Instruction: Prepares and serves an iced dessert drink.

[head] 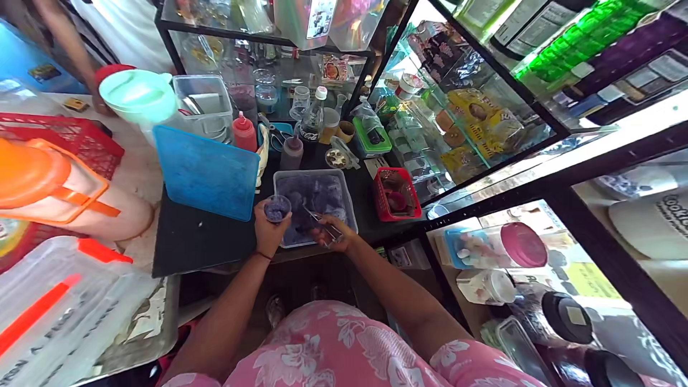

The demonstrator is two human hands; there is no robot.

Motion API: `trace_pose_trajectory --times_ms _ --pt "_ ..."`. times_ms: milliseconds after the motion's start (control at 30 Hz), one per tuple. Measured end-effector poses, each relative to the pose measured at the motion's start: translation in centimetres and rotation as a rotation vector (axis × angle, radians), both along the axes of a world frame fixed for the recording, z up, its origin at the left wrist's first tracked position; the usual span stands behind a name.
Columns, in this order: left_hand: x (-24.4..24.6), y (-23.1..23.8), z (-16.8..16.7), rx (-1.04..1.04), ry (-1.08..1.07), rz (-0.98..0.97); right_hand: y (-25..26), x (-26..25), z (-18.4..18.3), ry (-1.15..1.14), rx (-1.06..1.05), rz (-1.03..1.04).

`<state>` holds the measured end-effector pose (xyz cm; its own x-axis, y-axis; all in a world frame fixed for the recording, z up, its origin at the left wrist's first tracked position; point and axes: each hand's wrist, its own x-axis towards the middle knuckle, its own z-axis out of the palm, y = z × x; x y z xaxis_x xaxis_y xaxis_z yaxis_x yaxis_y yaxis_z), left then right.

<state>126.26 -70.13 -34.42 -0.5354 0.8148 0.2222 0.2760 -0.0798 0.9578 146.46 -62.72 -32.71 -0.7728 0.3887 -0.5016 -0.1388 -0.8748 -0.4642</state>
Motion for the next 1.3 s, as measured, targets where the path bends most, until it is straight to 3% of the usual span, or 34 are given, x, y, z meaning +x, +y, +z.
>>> trace_pose_trajectory --times_ms 133,333,467,633,900,1133,1300 --pt "-2.7 1.3 2.0 -0.190 0.120 -0.103 -0.2 1.9 1.4 0.103 -0.018 -0.052" --pt "-3.2 4.2 3.8 -0.391 0.274 -0.217 -0.4 3.6 6.0 0.146 0.163 0.095" --pt "-1.5 5.3 5.3 -0.430 0.322 -0.279 -1.3 2.7 10.4 -0.317 0.540 0.233" --pt "0.7 5.7 6.9 -0.435 0.298 -0.320 -1.9 0.2 12.0 -0.910 1.113 0.595" --pt "0.8 6.4 6.3 -0.424 0.334 -0.361 -2.8 -1.5 12.9 -1.119 1.268 0.794" --pt "0.1 5.9 5.0 -0.336 0.096 -0.350 -1.8 -1.1 14.9 -1.238 1.370 0.838" --pt "0.2 5.8 4.1 -0.266 -0.268 -0.384 -0.6 0.4 14.2 -0.986 1.307 0.629"
